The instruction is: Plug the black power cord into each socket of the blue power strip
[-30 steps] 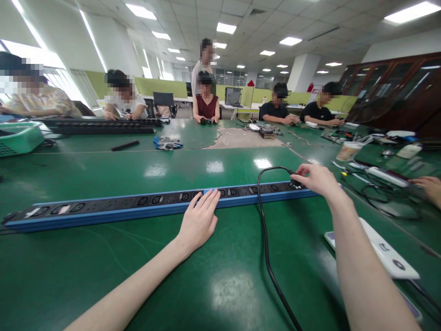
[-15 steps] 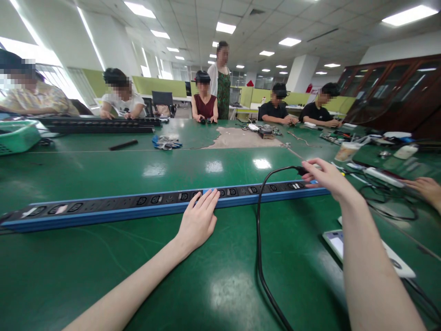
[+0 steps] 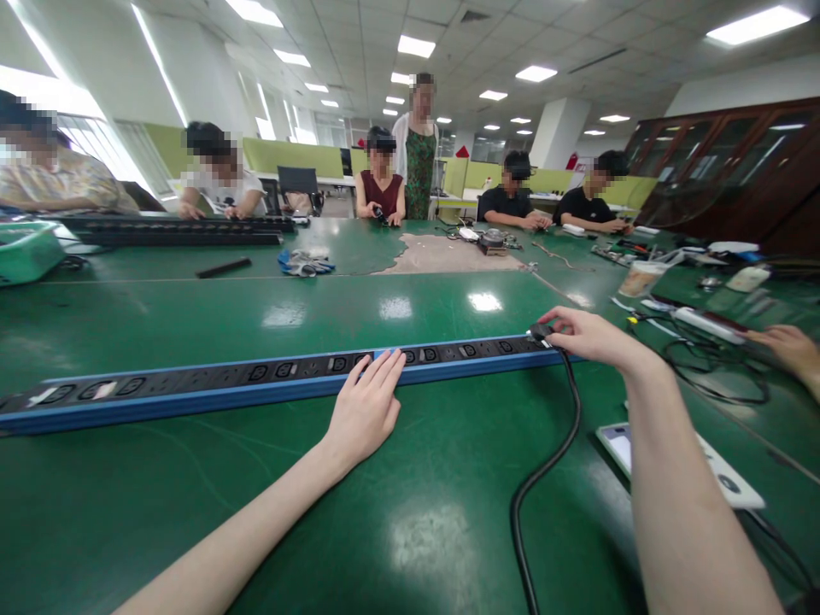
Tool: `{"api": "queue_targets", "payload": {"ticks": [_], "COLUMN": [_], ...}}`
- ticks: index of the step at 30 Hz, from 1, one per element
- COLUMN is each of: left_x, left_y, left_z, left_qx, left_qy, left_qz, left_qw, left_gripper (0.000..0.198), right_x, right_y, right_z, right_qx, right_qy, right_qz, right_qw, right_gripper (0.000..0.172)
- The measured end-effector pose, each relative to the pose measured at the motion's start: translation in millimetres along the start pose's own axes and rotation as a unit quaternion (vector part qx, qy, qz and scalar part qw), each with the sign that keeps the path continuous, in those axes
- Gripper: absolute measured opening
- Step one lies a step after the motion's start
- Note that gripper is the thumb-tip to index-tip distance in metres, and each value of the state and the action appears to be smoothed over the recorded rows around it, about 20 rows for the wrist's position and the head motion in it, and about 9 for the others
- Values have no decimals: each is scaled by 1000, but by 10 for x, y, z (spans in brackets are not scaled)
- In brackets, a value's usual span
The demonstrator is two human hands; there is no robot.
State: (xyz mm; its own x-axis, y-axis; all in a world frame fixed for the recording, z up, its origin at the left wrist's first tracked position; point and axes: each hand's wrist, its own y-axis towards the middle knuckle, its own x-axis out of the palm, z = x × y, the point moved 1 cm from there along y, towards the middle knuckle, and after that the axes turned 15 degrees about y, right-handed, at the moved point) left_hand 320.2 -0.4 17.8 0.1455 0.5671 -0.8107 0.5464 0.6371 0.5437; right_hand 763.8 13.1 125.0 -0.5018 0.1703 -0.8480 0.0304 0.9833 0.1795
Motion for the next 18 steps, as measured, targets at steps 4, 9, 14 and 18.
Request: {"api": "queue_targets", "payload": {"ticks": [4,9,14,18], "left_x": [-8,-13,-57,-62], "left_y": [3,29,177,424], "left_z": [-4,12,203,521], "left_qx": [1,9,34,72], "left_qy": [4,3,-4,-12], "left_qz": [-3,-4,-3,-3], "left_qw": [1000,1000,999,997], "left_gripper": [71,70,68,66], "right_x": [86,142,164,193], "right_y": [43,56,61,80], "right_z": [-56,-64,-57,-83], "right_qx": [-13,-30,-22,-14], "right_qy": [-37,-38,-52,-68], "right_qz": [-38,-40,-55,-53], "right_qw": [999,998,997,996], "right_gripper": [28,24,21,20]}}
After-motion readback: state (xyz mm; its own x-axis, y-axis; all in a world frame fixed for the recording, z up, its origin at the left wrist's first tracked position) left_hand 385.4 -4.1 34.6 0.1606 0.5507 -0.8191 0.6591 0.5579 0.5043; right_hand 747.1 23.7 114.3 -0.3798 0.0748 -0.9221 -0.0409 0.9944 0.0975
